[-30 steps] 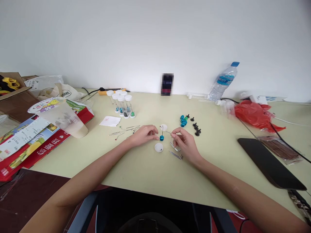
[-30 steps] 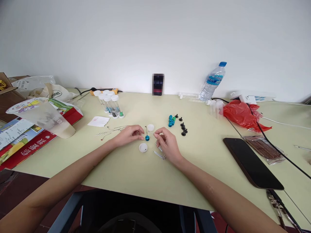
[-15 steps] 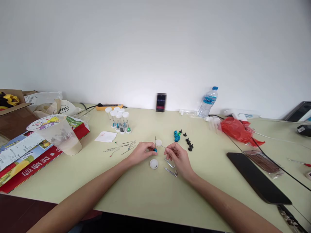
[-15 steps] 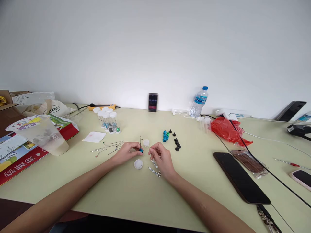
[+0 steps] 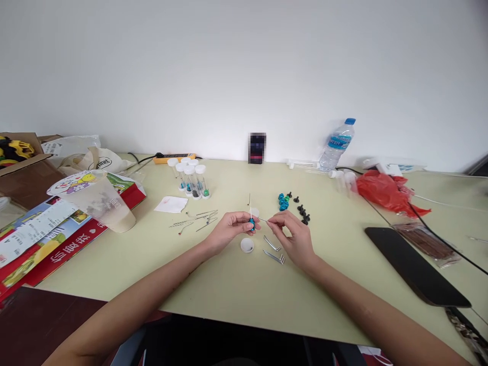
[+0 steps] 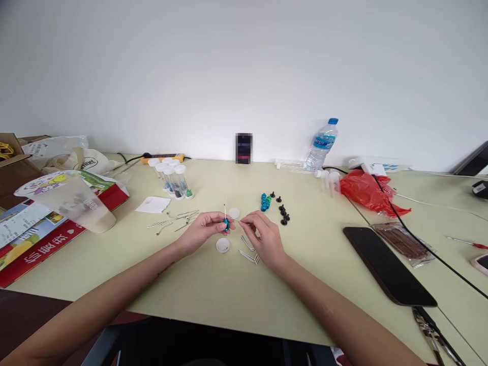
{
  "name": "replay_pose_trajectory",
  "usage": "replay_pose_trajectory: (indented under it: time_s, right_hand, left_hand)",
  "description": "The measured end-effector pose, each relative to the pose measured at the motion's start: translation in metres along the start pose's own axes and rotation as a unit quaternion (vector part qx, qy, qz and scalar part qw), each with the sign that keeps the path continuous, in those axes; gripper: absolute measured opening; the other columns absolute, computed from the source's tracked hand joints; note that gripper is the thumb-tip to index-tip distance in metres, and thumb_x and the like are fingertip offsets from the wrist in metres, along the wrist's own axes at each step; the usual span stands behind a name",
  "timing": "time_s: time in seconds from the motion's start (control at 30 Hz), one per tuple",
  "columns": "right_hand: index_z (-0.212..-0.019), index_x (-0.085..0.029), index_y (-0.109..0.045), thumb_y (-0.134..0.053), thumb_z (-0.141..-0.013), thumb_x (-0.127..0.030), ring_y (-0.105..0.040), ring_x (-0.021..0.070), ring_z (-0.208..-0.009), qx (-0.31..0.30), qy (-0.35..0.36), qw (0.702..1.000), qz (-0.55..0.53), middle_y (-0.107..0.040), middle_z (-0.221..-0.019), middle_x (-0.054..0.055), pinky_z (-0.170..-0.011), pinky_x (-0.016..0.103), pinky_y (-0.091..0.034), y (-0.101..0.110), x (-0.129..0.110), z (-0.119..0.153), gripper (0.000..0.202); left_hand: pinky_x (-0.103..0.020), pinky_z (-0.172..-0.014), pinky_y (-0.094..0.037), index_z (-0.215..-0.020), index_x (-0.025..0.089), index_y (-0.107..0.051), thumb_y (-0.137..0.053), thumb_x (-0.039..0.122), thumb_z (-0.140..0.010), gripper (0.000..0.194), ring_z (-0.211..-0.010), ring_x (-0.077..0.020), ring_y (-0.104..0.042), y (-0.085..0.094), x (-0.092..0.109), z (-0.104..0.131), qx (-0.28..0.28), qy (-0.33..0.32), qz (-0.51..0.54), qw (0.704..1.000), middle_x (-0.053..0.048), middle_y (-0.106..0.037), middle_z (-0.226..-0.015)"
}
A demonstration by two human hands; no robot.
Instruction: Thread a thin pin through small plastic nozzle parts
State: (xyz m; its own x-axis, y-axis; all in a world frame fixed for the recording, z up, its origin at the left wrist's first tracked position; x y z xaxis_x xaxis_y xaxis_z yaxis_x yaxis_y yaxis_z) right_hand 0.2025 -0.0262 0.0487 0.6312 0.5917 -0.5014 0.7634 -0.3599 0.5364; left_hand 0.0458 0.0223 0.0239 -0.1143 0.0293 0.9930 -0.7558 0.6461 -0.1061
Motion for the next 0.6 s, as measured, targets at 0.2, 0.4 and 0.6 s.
replay_pose_trajectory:
  time_s: [0.2, 0.4, 0.6]
  right_hand:
    - [-0.085, -0.013, -0.057, -0.046, -0.087, -0.020, -0.048, 0.0013, -0.070, -0.012, 0.061, 0.997, 0.050, -0.054, -0.083, 0.005, -0.055, 0.013, -0.036, -0.002, -0.006, 0.003, 0.014]
    - [-0.084, -0.012, -0.057, -0.046, -0.087, -0.017, -0.050, 0.0018, -0.071, -0.005, 0.085, 0.995, 0.055, -0.055, -0.082, 0.005, -0.056, 0.013, -0.036, 0.000, -0.013, 0.001, 0.012]
    - [-0.086, -0.012, -0.058, -0.048, -0.086, -0.015, -0.051, 0.0012, -0.072, 0.006, 0.102, 0.993, 0.051, -0.055, -0.082, 0.004, -0.059, 0.012, -0.039, -0.001, -0.015, 0.001, 0.010]
  left_hand:
    - [-0.025, -0.069, -0.045, -0.093, 0.012, -0.059, -0.067, 0.032, -0.071, 0.031, -0.070, -0.0099, -0.056, 0.003, -0.001, -0.001, 0.006, -0.001, 0.032, 0.999, -0.005, -0.060, -0.084]
    - [-0.020, -0.064, -0.039, -0.103, 0.012, -0.063, -0.067, 0.032, -0.072, 0.037, -0.065, -0.0047, -0.046, 0.006, 0.000, 0.000, 0.022, 0.028, 0.059, 0.998, -0.005, -0.057, -0.085]
    - [-0.022, -0.079, -0.040, -0.118, 0.015, -0.057, -0.063, 0.030, -0.077, 0.045, -0.079, -0.0072, -0.050, 0.005, -0.001, 0.001, -0.003, 0.020, 0.088, 0.996, -0.011, -0.058, -0.107]
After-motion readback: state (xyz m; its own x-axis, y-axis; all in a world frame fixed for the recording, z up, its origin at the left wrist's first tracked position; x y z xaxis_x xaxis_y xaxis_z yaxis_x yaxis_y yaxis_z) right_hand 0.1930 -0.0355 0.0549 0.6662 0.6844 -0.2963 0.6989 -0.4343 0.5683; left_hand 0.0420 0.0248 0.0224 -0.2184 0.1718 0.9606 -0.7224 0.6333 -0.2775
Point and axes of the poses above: each hand's wrist, its own z-axis away from the middle knuckle, its own y-axis out of the back of the hand, x = y × z, the point moved 5 cm from there along -z, towards the middle knuckle
